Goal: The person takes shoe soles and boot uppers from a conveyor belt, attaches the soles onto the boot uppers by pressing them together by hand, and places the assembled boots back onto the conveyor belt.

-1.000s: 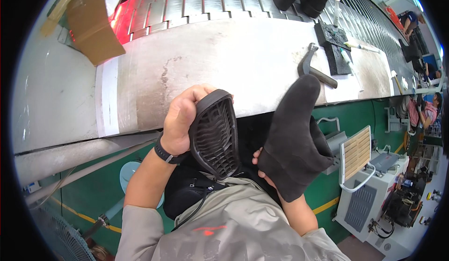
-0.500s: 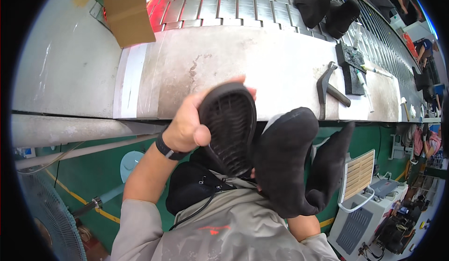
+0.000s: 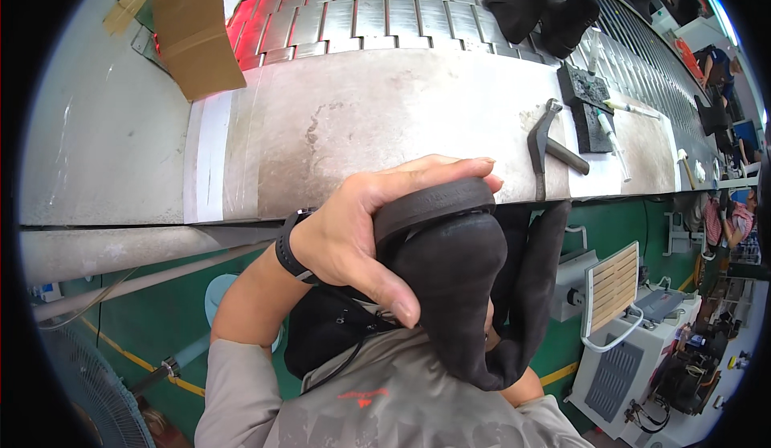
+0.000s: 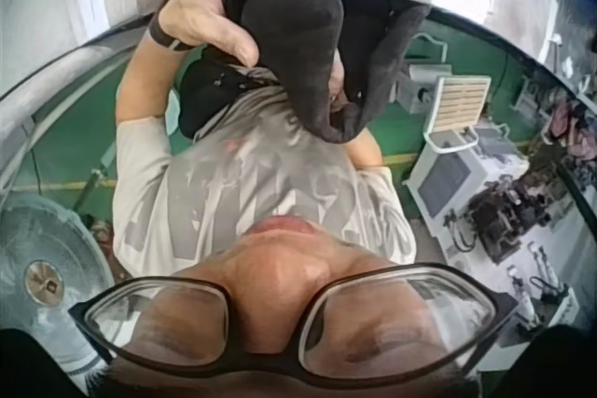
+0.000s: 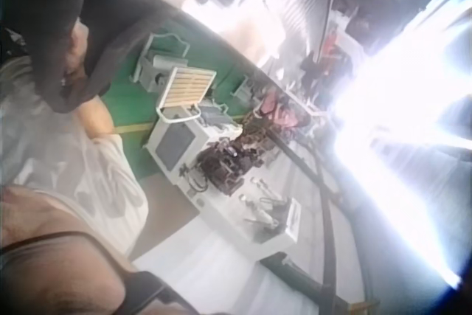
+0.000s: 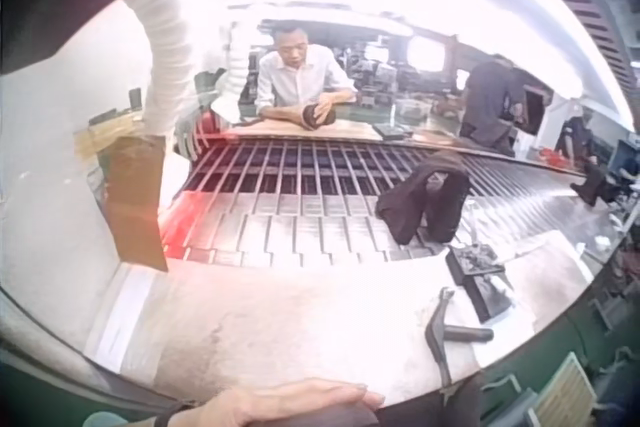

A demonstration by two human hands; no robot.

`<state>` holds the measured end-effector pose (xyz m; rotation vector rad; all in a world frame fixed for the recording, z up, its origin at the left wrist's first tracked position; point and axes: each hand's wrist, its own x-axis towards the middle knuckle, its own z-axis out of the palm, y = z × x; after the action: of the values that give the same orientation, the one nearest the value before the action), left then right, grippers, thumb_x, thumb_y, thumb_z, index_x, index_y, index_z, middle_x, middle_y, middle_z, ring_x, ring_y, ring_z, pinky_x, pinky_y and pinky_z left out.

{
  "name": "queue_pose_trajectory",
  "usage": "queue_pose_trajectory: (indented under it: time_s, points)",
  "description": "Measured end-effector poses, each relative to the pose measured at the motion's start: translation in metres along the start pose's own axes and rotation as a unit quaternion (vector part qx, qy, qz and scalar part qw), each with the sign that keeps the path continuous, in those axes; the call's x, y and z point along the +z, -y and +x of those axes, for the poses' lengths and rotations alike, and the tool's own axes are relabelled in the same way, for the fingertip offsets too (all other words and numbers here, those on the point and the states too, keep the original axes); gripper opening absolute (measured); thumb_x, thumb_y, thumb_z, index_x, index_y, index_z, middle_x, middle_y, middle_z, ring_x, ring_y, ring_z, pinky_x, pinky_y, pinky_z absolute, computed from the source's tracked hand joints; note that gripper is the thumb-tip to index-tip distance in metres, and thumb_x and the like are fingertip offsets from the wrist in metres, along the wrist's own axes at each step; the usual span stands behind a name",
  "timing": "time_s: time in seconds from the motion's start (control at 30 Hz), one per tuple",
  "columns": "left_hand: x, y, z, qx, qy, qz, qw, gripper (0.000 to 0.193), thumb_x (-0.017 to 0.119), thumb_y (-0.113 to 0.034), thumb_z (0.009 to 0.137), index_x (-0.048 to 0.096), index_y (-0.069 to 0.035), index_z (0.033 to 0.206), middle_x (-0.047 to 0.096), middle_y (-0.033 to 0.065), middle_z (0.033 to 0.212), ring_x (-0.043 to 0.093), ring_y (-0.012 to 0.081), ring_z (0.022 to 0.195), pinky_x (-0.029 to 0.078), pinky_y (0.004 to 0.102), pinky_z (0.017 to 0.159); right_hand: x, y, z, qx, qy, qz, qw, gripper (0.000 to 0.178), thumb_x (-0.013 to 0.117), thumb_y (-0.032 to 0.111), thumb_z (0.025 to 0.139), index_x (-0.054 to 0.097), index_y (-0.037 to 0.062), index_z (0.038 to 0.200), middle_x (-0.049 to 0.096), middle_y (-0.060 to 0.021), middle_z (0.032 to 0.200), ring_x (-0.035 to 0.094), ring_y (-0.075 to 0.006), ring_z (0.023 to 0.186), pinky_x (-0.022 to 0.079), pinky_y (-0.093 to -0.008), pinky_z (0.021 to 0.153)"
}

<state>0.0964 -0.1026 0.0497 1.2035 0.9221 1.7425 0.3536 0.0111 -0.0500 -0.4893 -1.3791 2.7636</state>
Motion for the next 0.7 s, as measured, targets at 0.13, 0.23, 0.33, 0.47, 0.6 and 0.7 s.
queue_pose_trajectory:
  time_s: [0.13, 0.23, 0.33, 0.47, 0.6, 0.7]
  points:
    - [-0.004, 0.002, 0.006, 0.041, 0.042, 0.039, 0.998, 0.133, 0.109, -0.039, 0.056, 0.047, 0.007, 0.163, 0.059, 0.0318, 0.152, 0.062, 0.0372, 0.137, 0.049, 0.0492, 0.117, 0.000, -0.001, 0.001, -0.004, -0.001, -0.002, 1.000, 0.058, 0.041, 0.037, 0.114, 0.068, -0.0121, 0.127, 0.079, -0.0216, 0.111, 0.077, -0.0261, 0.093, 0.061, -0.0355, 0.088]
    - [-0.005, 0.001, 0.005, 0.040, 0.053, 0.046, 0.997, 0.129, 0.108, -0.035, 0.056, 0.048, 0.007, 0.163, 0.060, 0.0329, 0.151, 0.062, 0.0384, 0.137, 0.049, 0.0499, 0.116, 0.001, -0.002, 0.003, -0.008, 0.000, -0.002, 1.000, 0.058, 0.040, 0.036, 0.114, 0.069, -0.0124, 0.127, 0.079, -0.0216, 0.112, 0.077, -0.0261, 0.095, 0.061, -0.0355, 0.089]
    - [-0.005, -0.002, 0.004, 0.044, 0.055, 0.049, 0.996, 0.127, 0.107, -0.034, 0.057, 0.049, 0.007, 0.162, 0.060, 0.0340, 0.150, 0.063, 0.0397, 0.136, 0.050, 0.0506, 0.116, 0.002, -0.001, 0.004, -0.012, 0.004, 0.000, 1.000, 0.058, 0.039, 0.036, 0.114, 0.069, -0.0127, 0.127, 0.079, -0.0216, 0.112, 0.077, -0.0260, 0.096, 0.061, -0.0356, 0.090]
    - [-0.004, 0.001, 0.003, 0.058, 0.056, 0.043, 0.996, 0.125, 0.106, -0.035, 0.059, 0.049, 0.008, 0.162, 0.059, 0.0355, 0.150, 0.063, 0.0414, 0.137, 0.050, 0.0520, 0.116, 0.003, 0.000, 0.004, -0.017, 0.006, 0.002, 1.000, 0.058, 0.039, 0.035, 0.114, 0.070, -0.0130, 0.126, 0.080, -0.0217, 0.113, 0.078, -0.0259, 0.098, 0.061, -0.0356, 0.091]
    - [-0.005, 0.003, 0.003, 0.054, 0.056, 0.045, 0.996, 0.125, 0.106, -0.036, 0.059, 0.050, 0.008, 0.161, 0.060, 0.0362, 0.150, 0.062, 0.0426, 0.137, 0.050, 0.0525, 0.116, 0.001, -0.002, 0.002, -0.020, 0.003, 0.005, 1.000, 0.058, 0.038, 0.034, 0.114, 0.070, -0.0134, 0.126, 0.080, -0.0217, 0.113, 0.078, -0.0258, 0.099, 0.061, -0.0356, 0.092]
    - [-0.005, 0.004, 0.004, 0.053, 0.056, 0.048, 0.996, 0.125, 0.106, -0.038, 0.058, 0.050, 0.011, 0.159, 0.059, 0.0367, 0.149, 0.063, 0.0430, 0.136, 0.050, 0.0524, 0.115, -0.005, -0.013, 0.000, -0.013, -0.005, 0.016, 1.000, 0.058, 0.037, 0.033, 0.114, 0.070, -0.0134, 0.125, 0.080, -0.0210, 0.112, 0.078, -0.0254, 0.099, 0.061, -0.0357, 0.092]
